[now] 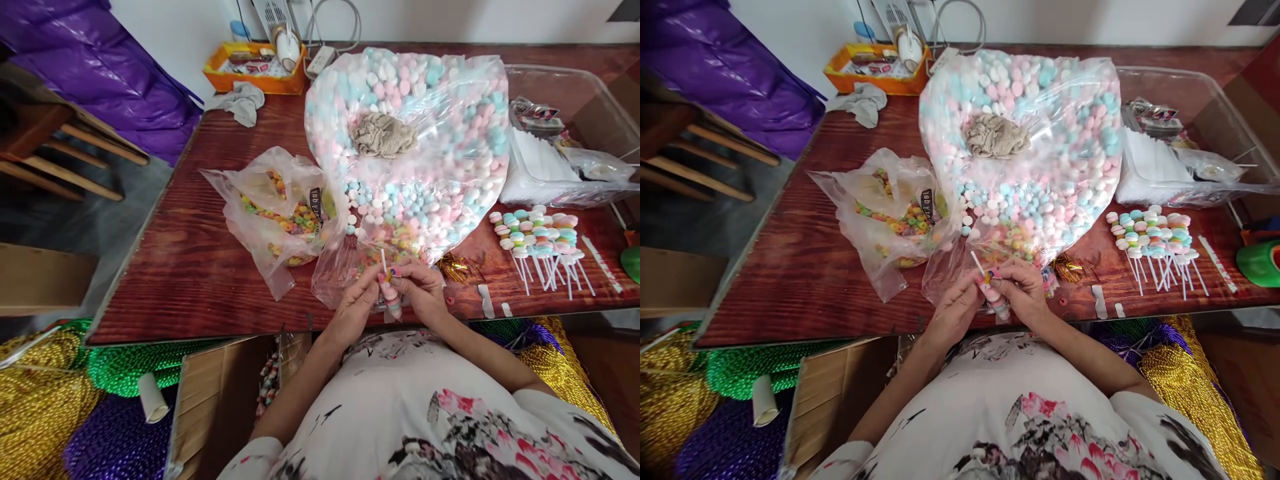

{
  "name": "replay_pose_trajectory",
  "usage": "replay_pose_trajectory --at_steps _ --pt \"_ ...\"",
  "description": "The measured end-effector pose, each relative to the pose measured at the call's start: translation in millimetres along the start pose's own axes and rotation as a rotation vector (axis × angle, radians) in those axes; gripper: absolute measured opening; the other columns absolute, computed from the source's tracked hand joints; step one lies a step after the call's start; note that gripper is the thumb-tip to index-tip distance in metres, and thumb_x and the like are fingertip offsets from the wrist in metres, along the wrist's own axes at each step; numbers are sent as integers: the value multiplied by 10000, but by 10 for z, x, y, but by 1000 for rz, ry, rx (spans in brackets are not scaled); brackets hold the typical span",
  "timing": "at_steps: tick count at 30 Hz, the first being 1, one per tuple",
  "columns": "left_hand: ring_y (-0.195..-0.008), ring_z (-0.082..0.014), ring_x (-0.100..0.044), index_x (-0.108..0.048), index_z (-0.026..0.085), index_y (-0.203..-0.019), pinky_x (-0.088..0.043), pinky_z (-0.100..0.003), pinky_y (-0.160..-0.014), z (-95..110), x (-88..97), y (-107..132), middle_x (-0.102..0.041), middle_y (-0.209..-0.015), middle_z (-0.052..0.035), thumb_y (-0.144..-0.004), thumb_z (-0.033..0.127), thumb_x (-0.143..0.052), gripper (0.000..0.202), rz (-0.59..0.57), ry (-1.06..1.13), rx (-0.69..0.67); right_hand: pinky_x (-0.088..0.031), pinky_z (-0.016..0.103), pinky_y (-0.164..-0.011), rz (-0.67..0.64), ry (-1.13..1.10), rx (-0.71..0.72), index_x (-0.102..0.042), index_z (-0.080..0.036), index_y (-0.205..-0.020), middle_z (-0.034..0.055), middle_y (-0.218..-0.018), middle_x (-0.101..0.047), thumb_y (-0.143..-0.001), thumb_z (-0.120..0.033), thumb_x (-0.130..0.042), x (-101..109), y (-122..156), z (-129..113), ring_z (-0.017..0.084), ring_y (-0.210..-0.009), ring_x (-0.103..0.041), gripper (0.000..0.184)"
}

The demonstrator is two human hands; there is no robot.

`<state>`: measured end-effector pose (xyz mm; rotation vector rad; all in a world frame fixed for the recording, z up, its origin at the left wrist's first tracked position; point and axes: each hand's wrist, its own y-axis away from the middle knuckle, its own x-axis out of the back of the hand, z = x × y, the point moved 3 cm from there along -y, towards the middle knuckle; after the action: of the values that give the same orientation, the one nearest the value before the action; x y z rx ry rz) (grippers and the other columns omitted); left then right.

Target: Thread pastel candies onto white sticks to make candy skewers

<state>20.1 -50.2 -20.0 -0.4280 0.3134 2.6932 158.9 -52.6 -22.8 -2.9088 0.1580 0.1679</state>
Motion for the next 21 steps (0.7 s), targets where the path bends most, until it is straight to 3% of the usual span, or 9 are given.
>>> replay_pose_trajectory --at_steps 3,6,10,12,14,16,18,20,21 --pt "-798 -169 -636 -687 170 -1009 -500 -293 -781 -8 48 48 -674 -837 -36 -906 509 -605 364 -3 -154 -1 -464 295 -646 16 113 107 -768 -284 -841 -8 -739 -612 -835 -235 -720 29 39 4 142 -706 -566 69" --pt "-625 -129 -595 -594 172 -819 -487 -273 -694 28 7 82 -609 -689 4 -943 500 -548 353 -67 -234 15 -464 287 -611 16 222 292 -755 -272 -887 -3 -735 -613 -862 -172 -661 27 68 -47 133 -672 -564 140" --pt "-466 -96 -535 -472 187 -778 -427 -226 -548 -20 -72 111 -539 -563 42 -971 556 -449 417 -232 -159 184 -478 291 -604 -24 385 449 -734 -245 -884 13 -747 -628 -870 -132 -623 11 41 -144 134 -662 -581 159" --pt "-418 -80 -481 -465 188 -770 -362 -198 -461 -68 -58 100 -503 -552 58 -936 584 -500 430 -235 -100 281 -495 281 -596 -40 390 449 -722 -247 -921 15 -757 -628 -891 -135 -595 43 6 -188 135 -667 -597 172" --pt "-407 -58 -411 -473 182 -729 -299 -183 -413 -97 -14 65 -479 -574 60 -876 599 -587 457 -185 -29 324 -528 295 -655 -75 433 474 -698 -264 -1065 46 -897 -670 -915 -136 -553 113 -33 -252 153 -779 -646 245" --pt "-425 -49 -361 -478 174 -669 -275 -181 -408 -97 36 23 -453 -574 57 -800 616 -669 499 -138 42 323 -537 369 -823 -212 610 601 -641 -305 -1228 85 -1179 -669 -921 -152 -543 177 -68 -335 209 -1044 -645 358" --pt "-446 -59 -367 -460 173 -603 -304 -194 -433 -79 69 -2 -418 -538 56 -726 640 -723 549 -165 95 320 -458 452 -991 -436 861 808 -599 -332 -1304 59 -1372 -608 -922 -184 -567 213 -86 -395 261 -1273 -532 411" --pt "-453 -71 -377 -437 175 -551 -331 -215 -462 -62 78 13 -395 -505 51 -705 648 -732 579 -289 91 360 -399 462 -1050 -628 983 961 -601 -300 -1298 25 -1354 -639 -941 -220 -576 236 -89 -429 257 -1340 -471 367" --pt "-457 -74 -376 -431 175 -535 -330 -222 -472 -56 79 35 -402 -502 43 -720 645 -721 583 -372 64 392 -398 437 -1047 -668 992 955 -613 -297 -1265 -2 -1286 -680 -955 -243 -571 246 -97 -445 225 -1320 -489 318"
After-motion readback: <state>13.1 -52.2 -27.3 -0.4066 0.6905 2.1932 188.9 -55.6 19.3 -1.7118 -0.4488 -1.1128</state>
